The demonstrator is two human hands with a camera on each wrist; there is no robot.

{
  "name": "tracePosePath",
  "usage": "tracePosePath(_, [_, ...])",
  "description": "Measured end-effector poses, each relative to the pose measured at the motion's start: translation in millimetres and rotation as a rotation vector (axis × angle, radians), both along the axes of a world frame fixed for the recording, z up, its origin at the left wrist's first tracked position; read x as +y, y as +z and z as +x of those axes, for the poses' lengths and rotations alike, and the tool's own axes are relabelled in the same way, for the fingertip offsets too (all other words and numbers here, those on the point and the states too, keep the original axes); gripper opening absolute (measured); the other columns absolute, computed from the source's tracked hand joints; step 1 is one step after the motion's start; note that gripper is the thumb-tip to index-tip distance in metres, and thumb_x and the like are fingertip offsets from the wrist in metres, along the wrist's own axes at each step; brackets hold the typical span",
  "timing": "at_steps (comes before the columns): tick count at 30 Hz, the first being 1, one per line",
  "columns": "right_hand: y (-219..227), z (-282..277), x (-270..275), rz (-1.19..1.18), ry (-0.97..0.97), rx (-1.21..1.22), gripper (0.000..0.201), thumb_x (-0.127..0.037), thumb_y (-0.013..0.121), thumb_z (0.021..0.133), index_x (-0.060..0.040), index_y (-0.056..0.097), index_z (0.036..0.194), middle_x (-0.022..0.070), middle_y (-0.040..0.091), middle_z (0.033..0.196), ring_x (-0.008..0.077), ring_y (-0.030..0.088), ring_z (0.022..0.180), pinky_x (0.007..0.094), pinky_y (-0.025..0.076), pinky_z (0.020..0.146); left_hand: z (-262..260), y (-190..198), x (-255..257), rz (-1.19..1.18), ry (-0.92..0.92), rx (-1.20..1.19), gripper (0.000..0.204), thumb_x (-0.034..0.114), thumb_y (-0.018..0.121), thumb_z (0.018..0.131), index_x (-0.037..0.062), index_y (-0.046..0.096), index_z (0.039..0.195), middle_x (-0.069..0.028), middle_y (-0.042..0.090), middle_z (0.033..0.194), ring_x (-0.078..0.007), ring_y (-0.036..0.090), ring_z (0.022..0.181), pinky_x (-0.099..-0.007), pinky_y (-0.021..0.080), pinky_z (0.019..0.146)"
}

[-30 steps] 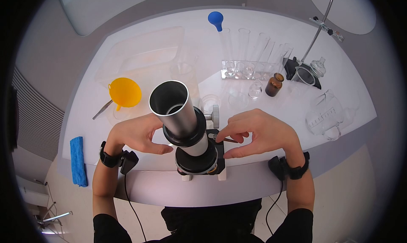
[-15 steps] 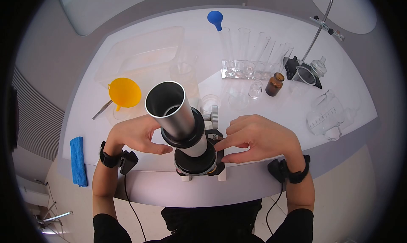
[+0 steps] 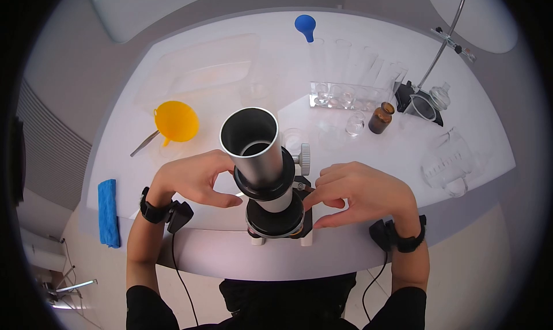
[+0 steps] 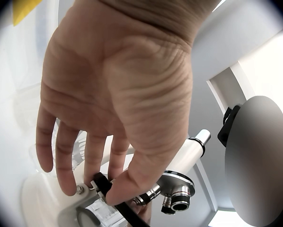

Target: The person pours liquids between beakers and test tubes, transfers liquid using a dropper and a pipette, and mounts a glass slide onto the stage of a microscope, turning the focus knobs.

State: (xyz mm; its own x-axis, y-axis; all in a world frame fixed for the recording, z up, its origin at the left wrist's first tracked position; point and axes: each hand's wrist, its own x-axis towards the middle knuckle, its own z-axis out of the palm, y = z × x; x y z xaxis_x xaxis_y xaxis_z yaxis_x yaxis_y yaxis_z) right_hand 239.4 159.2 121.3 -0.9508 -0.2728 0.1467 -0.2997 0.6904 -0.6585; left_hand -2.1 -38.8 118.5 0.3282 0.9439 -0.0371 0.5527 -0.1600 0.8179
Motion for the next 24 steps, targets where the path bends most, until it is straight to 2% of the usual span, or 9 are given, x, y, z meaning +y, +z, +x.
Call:
tracePosePath(6, [3.5,5.3,7.4,-0.059,0.013,-0.118,0.024,-0.016,0.080,0.071,-0.0082,0.072,0.093,-0.0017,0.038,0.059,0.0141,0.045,0.058,0.0299,0.038,0.055,1.2,4.4,-1.5,-0.042,0.011,0.023,0.044,0.010,0.065,0.078,0.0108,0.056,0.122,-0.0046,0.066,0.117,-0.0210,0.067,0.095,-0.0368,0.050,0.084])
tracePosePath(10, [15.7,18.8,31.1,-0.051,0.055,-0.186,0.024,-0.015,0.081,0.070,-0.0071,0.071,0.090,-0.0019,0.040,0.060,0.0127,0.043,0.057,0.0289,0.036,0.055,1.0,4.5,-1.9,-0.049,0.012,0.042,0.044,0.011,0.066,0.079,0.0108,0.056,0.122,-0.0040,0.065,0.119,-0.0209,0.066,0.094,-0.0366,0.050,0.084])
tracePosePath(13, [20.7,37.1,55.2,-0.110,-0.031,-0.169,0.026,-0.013,0.083,0.067,-0.0073,0.072,0.089,-0.0029,0.042,0.060,0.0107,0.042,0.057,0.0273,0.034,0.054,1.2,3.1,-0.7,-0.041,0.004,0.031,0.045,0.012,0.068,0.079,0.0107,0.056,0.122,-0.0041,0.065,0.119,-0.0209,0.066,0.093,-0.0366,0.050,0.084])
tracePosePath(15, [18.3,47.6,66.3,-0.114,-0.254,-0.059,0.029,-0.012,0.084,0.063,-0.0079,0.072,0.089,-0.0041,0.042,0.060,0.0087,0.040,0.056,0.0255,0.032,0.054,2.2,2.9,-0.5,-0.033,-0.011,0.031,0.045,0.012,0.068,0.079,0.0107,0.056,0.123,-0.0043,0.066,0.118,-0.0210,0.066,0.092,-0.0366,0.050,0.084])
tracePosePath(17, [13.8,47.0,69.3,-0.113,-0.353,-0.011,0.028,-0.011,0.083,0.065,-0.0077,0.072,0.091,-0.0052,0.040,0.060,0.0069,0.039,0.056,0.0243,0.030,0.054,5.3,3.0,-0.7,0.011,0.039,0.005,0.045,0.012,0.068,0.080,0.0099,0.057,0.123,-0.0052,0.067,0.116,-0.0214,0.066,0.090,-0.0370,0.051,0.084])
tracePosePath(18, [11.2,43.0,68.1,-0.126,-0.458,0.008,0.028,-0.012,0.082,0.067,-0.0071,0.071,0.092,-0.0052,0.039,0.060,0.0064,0.038,0.056,0.0242,0.030,0.054,7.1,4.8,-0.4,0.003,0.057,0.008,0.043,0.014,0.070,0.080,0.0083,0.059,0.121,-0.0079,0.069,0.107,-0.0226,0.066,0.088,-0.0362,0.051,0.083])
tracePosePath(19, [7.9,38.5,67.3,-0.142,-0.566,0.027,0.027,-0.012,0.081,0.069,-0.0065,0.071,0.093,-0.0053,0.039,0.060,0.0059,0.037,0.056,0.0241,0.030,0.054,7.7,5.2,-0.1,0.003,0.030,0.018,0.043,0.014,0.070,0.080,0.0083,0.059,0.121,-0.0079,0.069,0.107,-0.0226,0.066,0.088,-0.0362,0.051,0.083])
tracePosePath(22, [-4.8,21.6,65.8,-0.105,-0.664,0.012,0.027,-0.015,0.079,0.072,-0.0045,0.070,0.096,-0.0047,0.039,0.060,0.0064,0.038,0.057,0.0251,0.032,0.053,3.9,-1.6,1.5,0.093,0.023,0.065,0.039,0.017,0.074,0.079,0.0051,0.062,0.114,-0.0121,0.069,0.093,-0.0254,0.066,0.087,-0.0340,0.051,0.083])
tracePosePath(24, [-13.1,8.5,62.9,-0.074,-0.672,0.002,0.028,-0.018,0.077,0.073,-0.0032,0.070,0.096,-0.0021,0.043,0.059,0.0090,0.041,0.056,0.0270,0.034,0.053,5.2,3.5,1.1,0.072,0.033,0.085,0.043,0.013,0.076,0.077,0.0028,0.061,0.116,-0.0138,0.067,0.105,-0.0275,0.063,0.098,-0.0355,0.049,0.091])
